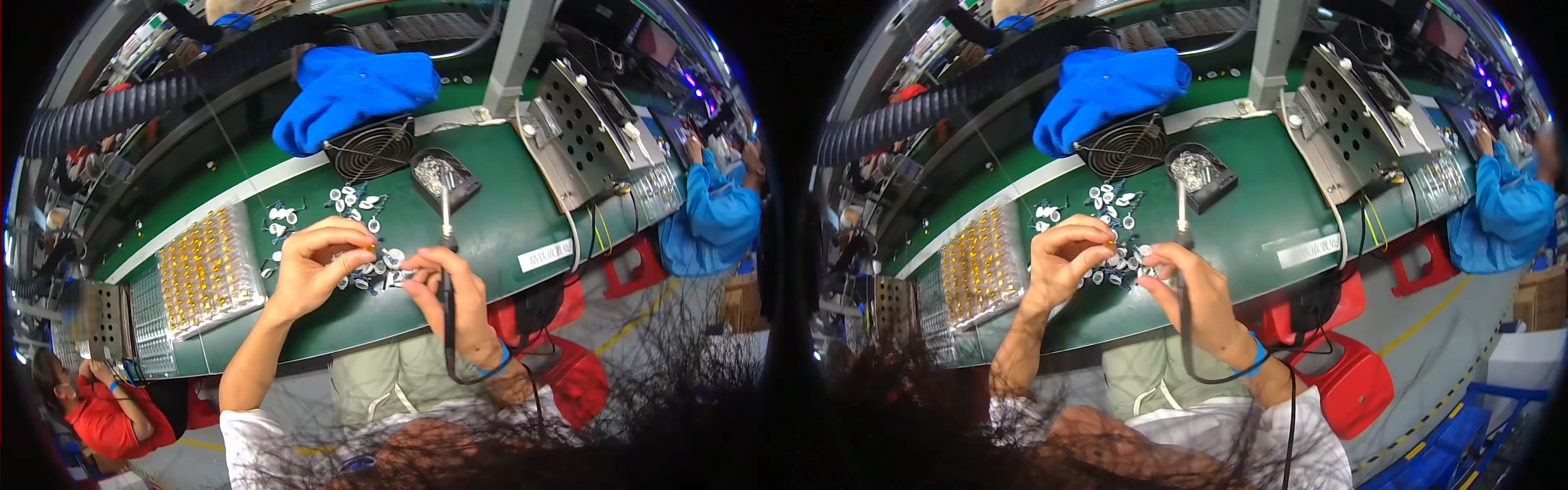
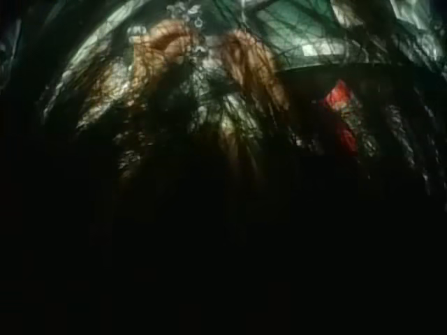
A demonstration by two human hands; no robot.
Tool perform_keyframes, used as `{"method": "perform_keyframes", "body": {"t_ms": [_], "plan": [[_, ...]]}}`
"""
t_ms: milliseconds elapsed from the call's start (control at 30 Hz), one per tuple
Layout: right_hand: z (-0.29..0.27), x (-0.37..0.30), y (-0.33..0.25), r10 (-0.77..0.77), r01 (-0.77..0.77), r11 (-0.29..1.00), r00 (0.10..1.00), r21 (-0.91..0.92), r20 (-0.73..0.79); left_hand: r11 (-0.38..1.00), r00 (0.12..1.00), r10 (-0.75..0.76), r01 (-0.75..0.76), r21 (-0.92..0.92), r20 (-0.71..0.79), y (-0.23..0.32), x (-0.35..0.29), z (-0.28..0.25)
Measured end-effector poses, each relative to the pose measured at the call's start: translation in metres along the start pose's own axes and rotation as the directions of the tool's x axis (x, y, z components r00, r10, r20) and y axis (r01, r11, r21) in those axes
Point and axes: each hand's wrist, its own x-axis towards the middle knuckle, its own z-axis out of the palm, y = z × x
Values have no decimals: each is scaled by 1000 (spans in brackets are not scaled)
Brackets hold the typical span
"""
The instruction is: Soldering small electronic components onto a base or wire assembly at a workstation.
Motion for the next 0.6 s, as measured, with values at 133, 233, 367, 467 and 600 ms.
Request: {"method": "perform_keyframes", "body": {"t_ms": [133, 233, 367, 467, 600], "plan": [[12, 6, -4, 26, -28, 998, 999, 55, 39, 992, 992, 101, -106, 68, 77, -11, -6, 6], [16, 5, -5, 37, -44, 976, 999, 214, 38, 983, 983, 145, -156, 99, 111, -15, -10, 10], [15, -5, -3, 175, -200, 921, 979, 333, 104, 972, 964, 201, -218, 85, 175, -13, -11, 12], [-1, -13, 0, 221, -251, 929, 965, 271, 138, 981, 972, 157, -174, 86, 176, -14, -11, 12], [-28, -20, 11, 58, -60, 998, 992, 15, 115, 974, 997, 65, -72, 217, 40, -22, -12, 3]]}}
